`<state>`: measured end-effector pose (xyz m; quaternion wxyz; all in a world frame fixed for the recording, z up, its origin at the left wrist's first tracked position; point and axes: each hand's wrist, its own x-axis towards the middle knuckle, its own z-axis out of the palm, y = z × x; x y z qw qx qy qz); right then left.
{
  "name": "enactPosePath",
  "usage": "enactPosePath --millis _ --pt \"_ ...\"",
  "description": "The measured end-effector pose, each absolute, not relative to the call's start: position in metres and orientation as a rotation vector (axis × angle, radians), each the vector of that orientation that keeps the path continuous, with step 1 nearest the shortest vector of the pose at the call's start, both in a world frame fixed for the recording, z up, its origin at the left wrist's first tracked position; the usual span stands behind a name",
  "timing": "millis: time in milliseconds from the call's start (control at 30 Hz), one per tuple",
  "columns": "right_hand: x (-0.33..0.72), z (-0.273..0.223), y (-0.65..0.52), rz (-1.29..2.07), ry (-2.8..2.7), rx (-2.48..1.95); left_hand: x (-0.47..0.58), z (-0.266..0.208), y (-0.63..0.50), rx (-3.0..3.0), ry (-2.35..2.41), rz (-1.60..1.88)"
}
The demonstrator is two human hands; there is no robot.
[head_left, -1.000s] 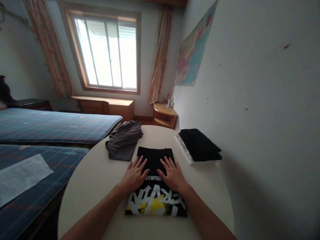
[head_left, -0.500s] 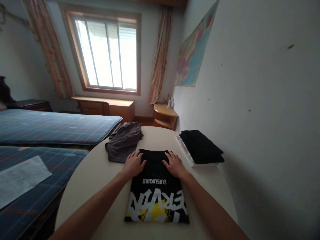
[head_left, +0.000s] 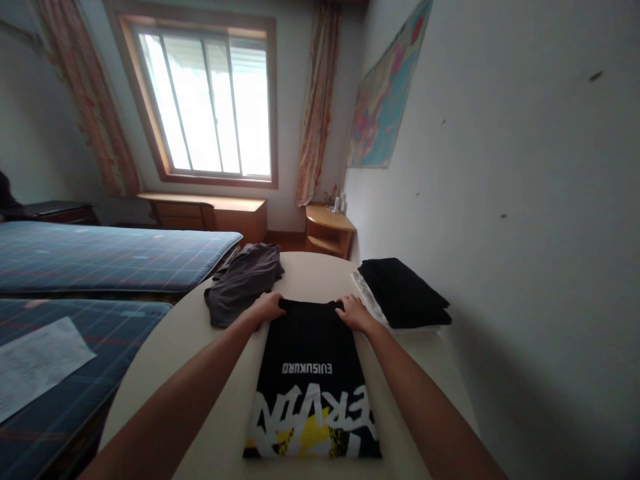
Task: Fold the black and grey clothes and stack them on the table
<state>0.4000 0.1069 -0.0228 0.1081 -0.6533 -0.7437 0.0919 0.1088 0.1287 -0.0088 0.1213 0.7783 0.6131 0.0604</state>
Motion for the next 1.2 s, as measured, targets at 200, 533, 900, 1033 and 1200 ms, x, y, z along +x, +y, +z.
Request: enactPosePath --millis 200,533,900,1033,1200 --pt "0.405 -0.014 0.113 0.421 -2.138 -1.848 0.115 0.003 0.131 2.232 1.773 0.228" --pt "0.411 0.043 0.103 0.488 -1.896 -1.656 0.116 0.042 0.124 2.187 1.637 0.66" --pt "0.419 0.079 0.02 0.574 -1.956 -1.349 0.092 0.063 0.046 2.139 1.262 0.882" --pt "0.418 0.074 -0.019 0.621 -1.974 -1.254 0.086 0.058 0.01 2.127 1.08 0.873" --pt "0.413 0.055 -0.065 0.686 -1.999 -1.142 0.078 0.043 -0.033 2.214 1.029 0.765"
